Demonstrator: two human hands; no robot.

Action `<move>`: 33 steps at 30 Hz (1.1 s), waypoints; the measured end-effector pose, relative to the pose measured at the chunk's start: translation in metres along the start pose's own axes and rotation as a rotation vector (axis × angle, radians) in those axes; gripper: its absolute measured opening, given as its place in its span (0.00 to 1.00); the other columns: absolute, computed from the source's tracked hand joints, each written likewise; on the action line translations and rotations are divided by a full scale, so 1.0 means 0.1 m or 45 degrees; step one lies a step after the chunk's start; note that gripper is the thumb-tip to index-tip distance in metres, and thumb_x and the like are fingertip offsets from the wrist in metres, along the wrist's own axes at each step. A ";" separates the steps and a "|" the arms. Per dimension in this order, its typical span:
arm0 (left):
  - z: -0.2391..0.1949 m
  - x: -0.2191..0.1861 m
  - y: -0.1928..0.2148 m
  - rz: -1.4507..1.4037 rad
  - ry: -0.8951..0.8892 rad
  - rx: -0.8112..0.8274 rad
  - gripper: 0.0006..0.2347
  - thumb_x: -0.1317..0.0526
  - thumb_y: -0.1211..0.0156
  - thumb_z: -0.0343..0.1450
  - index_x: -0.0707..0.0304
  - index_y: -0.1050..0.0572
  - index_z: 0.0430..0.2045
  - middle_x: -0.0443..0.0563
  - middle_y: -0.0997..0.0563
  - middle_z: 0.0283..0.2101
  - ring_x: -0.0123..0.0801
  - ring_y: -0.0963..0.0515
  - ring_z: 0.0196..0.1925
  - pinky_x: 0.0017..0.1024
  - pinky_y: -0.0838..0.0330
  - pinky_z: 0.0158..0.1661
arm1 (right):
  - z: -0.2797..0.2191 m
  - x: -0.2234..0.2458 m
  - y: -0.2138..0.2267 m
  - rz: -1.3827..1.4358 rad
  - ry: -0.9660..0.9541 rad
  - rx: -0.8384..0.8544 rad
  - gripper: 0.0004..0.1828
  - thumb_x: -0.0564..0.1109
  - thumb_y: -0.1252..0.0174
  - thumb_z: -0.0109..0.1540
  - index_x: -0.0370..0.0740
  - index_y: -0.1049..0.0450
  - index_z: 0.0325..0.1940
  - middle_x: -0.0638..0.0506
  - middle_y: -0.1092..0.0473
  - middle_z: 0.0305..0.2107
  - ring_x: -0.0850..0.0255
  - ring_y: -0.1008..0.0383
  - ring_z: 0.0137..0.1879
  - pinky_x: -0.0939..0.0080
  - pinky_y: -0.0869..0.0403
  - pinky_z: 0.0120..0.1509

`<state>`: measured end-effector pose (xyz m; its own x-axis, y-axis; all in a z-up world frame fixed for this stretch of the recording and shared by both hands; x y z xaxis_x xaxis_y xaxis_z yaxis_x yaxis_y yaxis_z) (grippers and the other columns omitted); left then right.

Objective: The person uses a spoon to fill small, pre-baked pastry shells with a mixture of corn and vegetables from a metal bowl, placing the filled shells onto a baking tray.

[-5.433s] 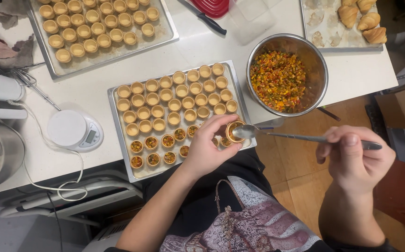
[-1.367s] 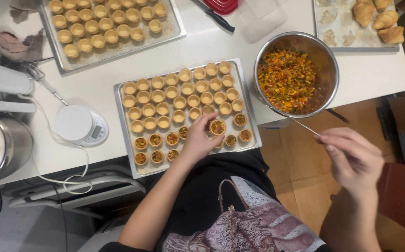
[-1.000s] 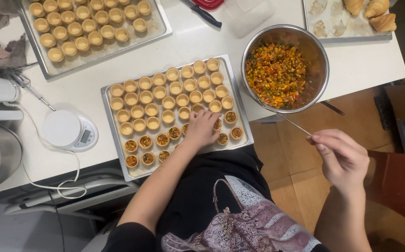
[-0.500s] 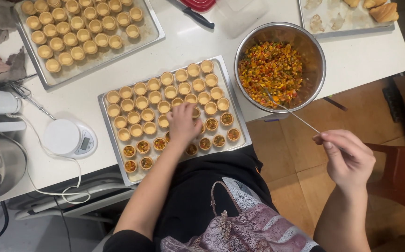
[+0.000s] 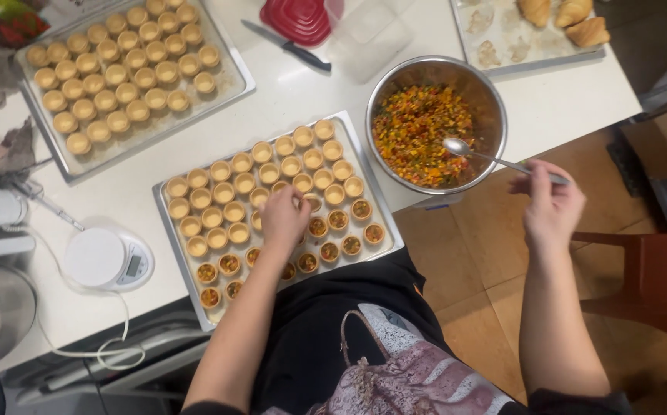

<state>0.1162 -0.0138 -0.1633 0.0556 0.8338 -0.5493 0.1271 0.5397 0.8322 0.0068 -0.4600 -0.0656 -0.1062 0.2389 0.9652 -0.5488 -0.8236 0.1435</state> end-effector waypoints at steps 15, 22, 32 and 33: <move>-0.71 -0.83 0.17 -2.085 0.822 0.574 0.14 0.67 0.42 0.68 0.66 0.31 0.48 0.56 0.23 0.41 0.38 0.21 0.42 0.37 0.22 0.43 | 0.33 -0.46 -0.80 -0.476 -0.134 0.286 0.13 0.43 0.47 0.71 0.34 0.22 0.55 0.48 0.22 0.34 0.67 0.27 0.33 0.67 0.30 0.36; -0.75 -0.89 0.23 -2.200 0.744 0.542 0.16 0.64 0.45 0.72 0.71 0.35 0.52 0.60 0.23 0.47 0.41 0.21 0.43 0.41 0.24 0.47 | 0.36 -0.72 -0.66 -0.042 -0.298 0.084 0.12 0.43 0.50 0.73 0.33 0.25 0.51 0.51 0.24 0.30 0.71 0.29 0.28 0.72 0.33 0.27; -0.82 -0.94 0.35 -2.340 0.789 0.558 0.17 0.58 0.58 0.77 0.74 0.32 0.55 0.62 0.23 0.55 0.47 0.20 0.54 0.43 0.25 0.56 | 0.34 -0.62 -0.58 -0.154 -0.239 0.159 0.12 0.43 0.50 0.74 0.31 0.25 0.51 0.50 0.24 0.31 0.70 0.29 0.29 0.71 0.32 0.30; -0.84 -0.93 0.35 -2.332 0.817 0.551 0.17 0.58 0.59 0.77 0.74 0.32 0.55 0.62 0.23 0.54 0.47 0.20 0.54 0.43 0.26 0.57 | 0.34 -0.61 -0.60 -0.135 -0.266 0.169 0.12 0.43 0.51 0.74 0.31 0.26 0.50 0.50 0.24 0.31 0.70 0.29 0.29 0.70 0.31 0.28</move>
<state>0.0328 -0.0630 -0.0763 -0.6847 -0.6166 -0.3886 -0.1972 0.6700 -0.7157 0.0748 -0.4428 -0.1261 0.1274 0.2273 0.9655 -0.4323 -0.8633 0.2603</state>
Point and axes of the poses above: each hand's wrist, its own z-axis towards the middle knuckle, its own y-axis out of the back of the hand, x = y × z, the point moved 3 cm from there along z, towards the middle knuckle
